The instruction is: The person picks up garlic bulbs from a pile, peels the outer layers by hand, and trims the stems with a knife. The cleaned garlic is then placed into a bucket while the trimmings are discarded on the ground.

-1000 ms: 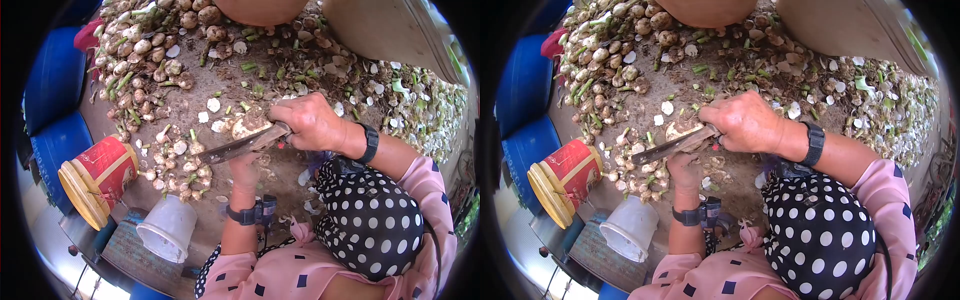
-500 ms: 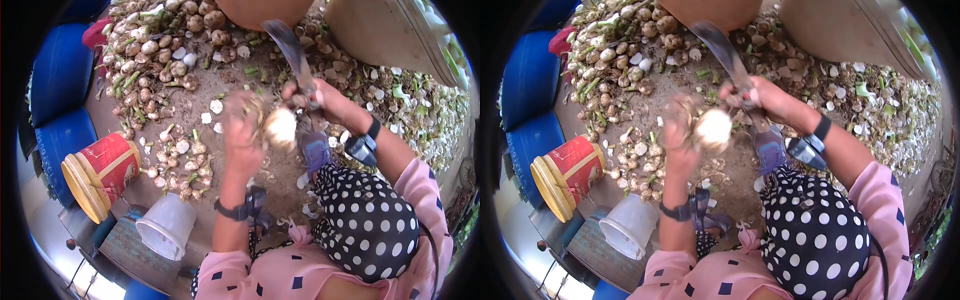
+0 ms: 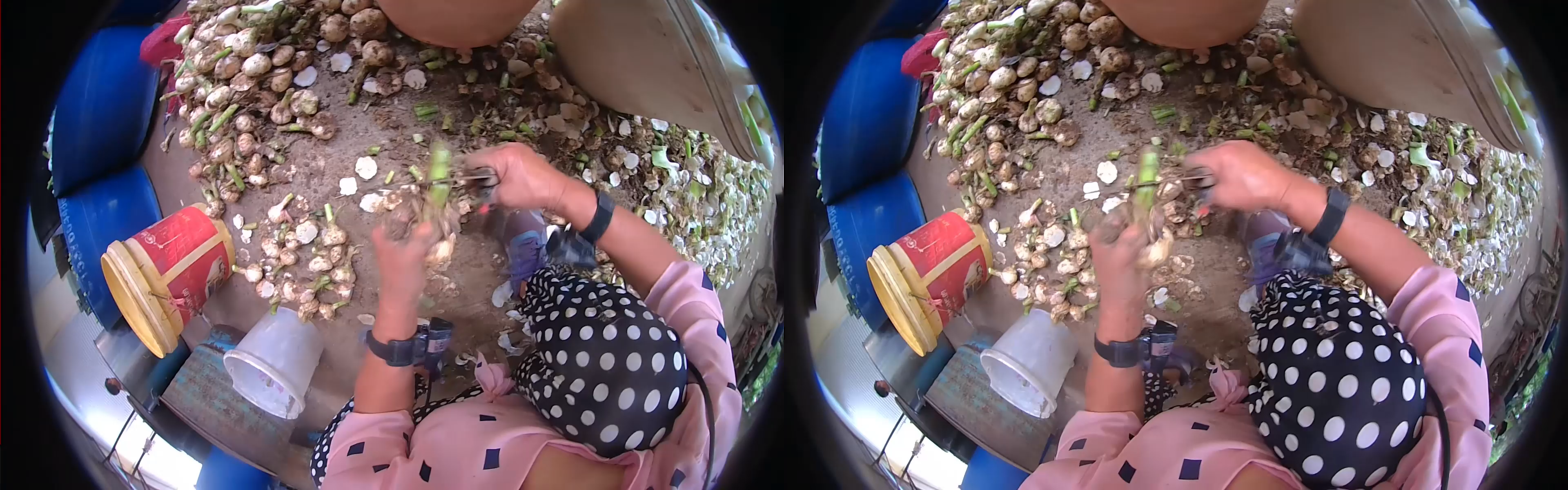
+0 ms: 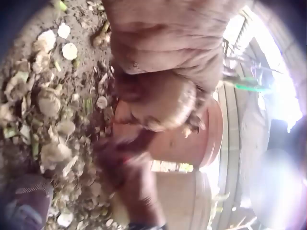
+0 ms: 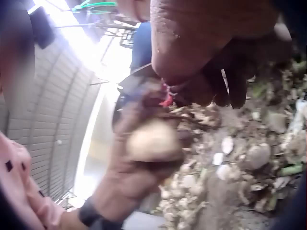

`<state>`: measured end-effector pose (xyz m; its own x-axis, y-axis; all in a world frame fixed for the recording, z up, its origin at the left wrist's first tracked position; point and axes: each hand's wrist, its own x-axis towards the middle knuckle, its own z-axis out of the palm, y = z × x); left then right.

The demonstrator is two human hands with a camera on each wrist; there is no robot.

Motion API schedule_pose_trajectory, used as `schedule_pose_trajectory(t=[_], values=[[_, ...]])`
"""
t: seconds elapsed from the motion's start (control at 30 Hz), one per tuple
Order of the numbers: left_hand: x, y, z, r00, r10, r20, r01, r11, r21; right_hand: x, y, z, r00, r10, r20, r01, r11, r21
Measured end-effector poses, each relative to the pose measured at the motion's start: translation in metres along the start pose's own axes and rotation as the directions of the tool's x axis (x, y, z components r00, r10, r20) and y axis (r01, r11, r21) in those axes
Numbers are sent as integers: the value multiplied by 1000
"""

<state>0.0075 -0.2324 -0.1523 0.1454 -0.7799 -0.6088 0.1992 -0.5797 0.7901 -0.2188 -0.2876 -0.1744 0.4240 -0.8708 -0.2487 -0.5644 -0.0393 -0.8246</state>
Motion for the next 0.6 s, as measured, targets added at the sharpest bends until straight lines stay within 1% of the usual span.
schedule_pose_trajectory(t=[0.03,0.1,0.13,0.17,0.2,0.23,0.27,0.3,0.33,0.37,0.4,0.43,0.47,0.5,0.53,0.57,0.6], values=[[-1,16,-21,994,-7,113,1,998,56,-1,18,3,982,125,145,-117,991,-63],[15,52,-67,944,-20,330,-33,987,154,-16,62,15,970,209,122,-204,978,-50],[41,62,-100,923,-230,307,-6,792,610,-20,65,17,971,198,131,-194,980,-45],[68,66,-123,890,-414,189,-9,398,917,-26,66,20,975,220,37,-223,964,142],[78,70,-124,891,-414,185,-7,396,918,-25,65,21,965,256,-55,-226,920,322],[87,73,-124,956,-230,182,-179,33,983,-20,64,20,966,255,-52,-225,920,322],[96,75,-123,967,-55,250,-252,-360,898,-17,61,19,931,366,16,-346,863,369],[115,75,-118,951,103,290,-269,-177,947,-14,58,16,879,470,85,-461,790,404],[139,72,-111,919,264,293,-307,12,952,-12,55,15,889,452,66,-446,829,338],[165,69,-105,855,348,385,-406,-14,914,-10,55,15,887,458,64,-451,828,334],[190,64,-98,772,427,470,-500,-48,865,-10,57,15,908,417,34,-410,871,271],[216,56,-91,770,426,475,-508,-40,860,-10,58,14,927,374,7,-367,908,204],[239,45,-85,796,404,450,-456,-89,886,-10,54,12,903,429,28,-422,872,247],[251,35,-81,823,379,424,-403,-139,905,-11,54,12,896,442,27,-435,867,243],[253,27,-77,823,370,432,-414,-132,901,-13,53,13,910,414,8,-404,883,240],[254,19,-71,784,456,421,-418,-113,901,-14,52,13,924,383,-12,-370,899,234],[252,11,-67,743,536,401,-419,-95,903,-15,49,13,920,392,-14,-378,894,239]])
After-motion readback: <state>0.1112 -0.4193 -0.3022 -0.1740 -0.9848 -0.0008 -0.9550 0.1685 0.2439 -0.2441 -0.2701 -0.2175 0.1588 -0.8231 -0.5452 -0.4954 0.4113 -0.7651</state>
